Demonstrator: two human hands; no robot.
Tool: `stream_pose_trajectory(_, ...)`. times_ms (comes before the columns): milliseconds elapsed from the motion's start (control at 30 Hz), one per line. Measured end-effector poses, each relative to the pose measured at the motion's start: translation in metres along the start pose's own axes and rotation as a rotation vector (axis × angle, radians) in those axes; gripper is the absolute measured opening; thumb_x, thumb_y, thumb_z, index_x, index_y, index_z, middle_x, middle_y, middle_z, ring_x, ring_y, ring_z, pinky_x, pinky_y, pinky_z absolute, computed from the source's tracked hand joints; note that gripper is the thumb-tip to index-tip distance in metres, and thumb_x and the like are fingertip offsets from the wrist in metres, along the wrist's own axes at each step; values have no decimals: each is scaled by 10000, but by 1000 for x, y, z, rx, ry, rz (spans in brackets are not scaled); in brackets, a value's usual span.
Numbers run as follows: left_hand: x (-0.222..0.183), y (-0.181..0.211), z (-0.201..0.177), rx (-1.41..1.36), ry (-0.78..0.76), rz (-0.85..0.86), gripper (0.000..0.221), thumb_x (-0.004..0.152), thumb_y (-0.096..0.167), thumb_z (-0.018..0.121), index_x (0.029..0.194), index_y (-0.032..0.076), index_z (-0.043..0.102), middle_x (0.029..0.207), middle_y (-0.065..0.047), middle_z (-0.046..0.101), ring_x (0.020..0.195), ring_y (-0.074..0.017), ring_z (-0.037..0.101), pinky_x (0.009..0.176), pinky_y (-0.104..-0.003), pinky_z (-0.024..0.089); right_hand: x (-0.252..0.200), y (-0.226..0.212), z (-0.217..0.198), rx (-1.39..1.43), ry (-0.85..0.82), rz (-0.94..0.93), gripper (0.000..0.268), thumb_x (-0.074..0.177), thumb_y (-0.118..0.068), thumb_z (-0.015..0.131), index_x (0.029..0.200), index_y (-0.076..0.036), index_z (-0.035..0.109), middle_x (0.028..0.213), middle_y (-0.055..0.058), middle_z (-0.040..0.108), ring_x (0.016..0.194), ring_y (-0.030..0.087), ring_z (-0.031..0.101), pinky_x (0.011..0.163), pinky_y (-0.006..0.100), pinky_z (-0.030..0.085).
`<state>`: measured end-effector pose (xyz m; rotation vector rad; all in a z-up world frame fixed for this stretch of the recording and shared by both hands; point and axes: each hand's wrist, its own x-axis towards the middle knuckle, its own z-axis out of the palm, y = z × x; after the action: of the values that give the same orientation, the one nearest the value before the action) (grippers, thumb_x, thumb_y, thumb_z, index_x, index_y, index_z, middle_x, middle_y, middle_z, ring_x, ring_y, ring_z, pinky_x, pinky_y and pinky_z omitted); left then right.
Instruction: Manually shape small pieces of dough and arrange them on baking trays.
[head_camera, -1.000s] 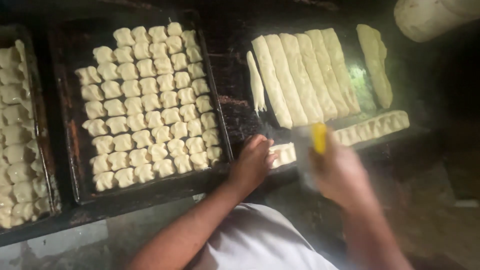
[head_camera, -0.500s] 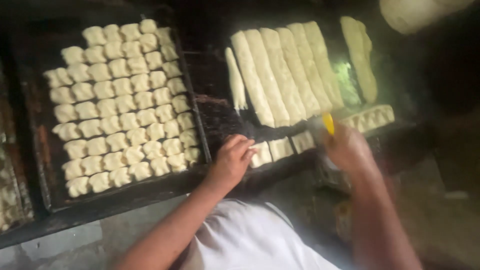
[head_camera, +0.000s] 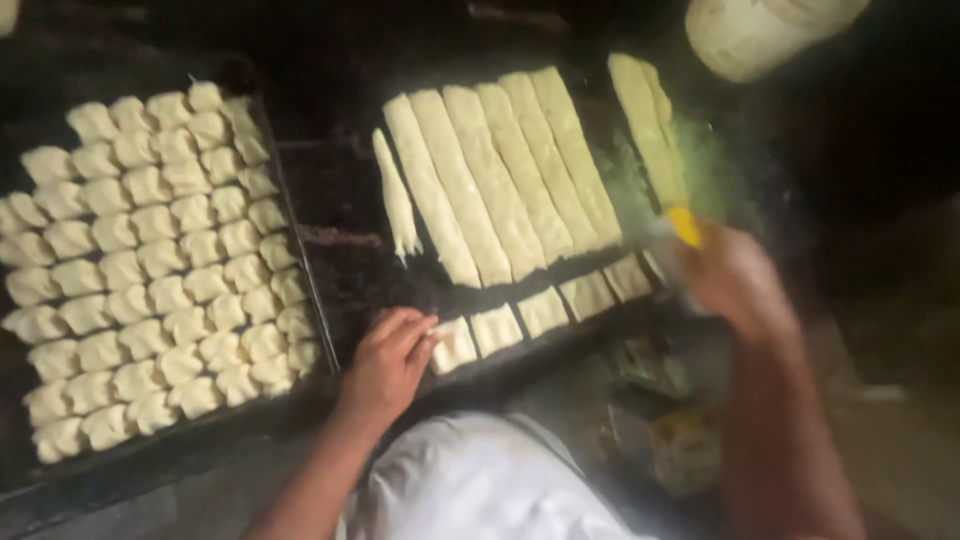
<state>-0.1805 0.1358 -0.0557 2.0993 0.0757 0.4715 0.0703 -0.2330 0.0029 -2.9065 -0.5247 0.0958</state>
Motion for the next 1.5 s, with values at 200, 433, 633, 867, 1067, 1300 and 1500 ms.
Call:
stream_pose_trajectory(200,0,7,-2,45,-20,-17,193,907,79,713,1074,-16,707,1008,-152,675,972,-349,648,834,-422,530,22,57,13,-155,8,38,448,979,-414,646,1184,-17,678,990,290,708,884,496,675,713,576,540)
stream_pose_trajectory(433,-2,9,3,20,16,3,195,908,98,724,1069,-10,702,1002,-140,678,961,-327,653,827,-405,540,27,70,-4,-394,-3,166,408,1029,-429,671,1105,-36,748,1009,277,737,925,471,696,826,539,566)
stream_pose_trajectory(633,-5,23,2,113,-4,35,242,876,119,734,1083,-6,709,1012,-113,662,986,-321,643,832,-419,542,27,-47,-49,113,98,100,385,1001,-271,700,1321,-58,691,1038,215,735,890,366,714,737,468,539)
stream_pose_trajectory(867,1,40,10,272,-5,-30,236,774,156,772,973,53,698,1017,-94,628,933,-292,631,752,-400,543,71,-162,13,638,77,-186,659,905,-211,779,1467,-52,475,1251,153,655,1095,266,650,889,383,542)
stream_pose_trajectory(1067,-7,65,12,56,-82,-350,165,815,82,749,941,62,644,901,-60,646,847,-206,626,744,-352,529,-4,-155,11,649,-235,-558,359,901,-150,747,1242,-59,682,1165,122,716,1008,231,691,826,364,557)
stream_pose_trajectory(1300,10,76,57,-798,135,-395,193,953,69,727,1065,9,582,976,-35,662,901,-106,649,796,-279,568,-41,-150,5,895,-670,-31,294,889,-121,768,1162,-16,733,1021,148,794,880,202,732,795,358,586)
stream_pose_trajectory(1500,13,86,81,-1128,227,-588,277,1062,153,644,1183,-96,648,1055,-142,706,941,-195,700,799,-346,629,-44,-141,0,659,67,-941,232,799,-149,783,1022,-111,733,1096,77,735,1038,239,664,877,378,535)
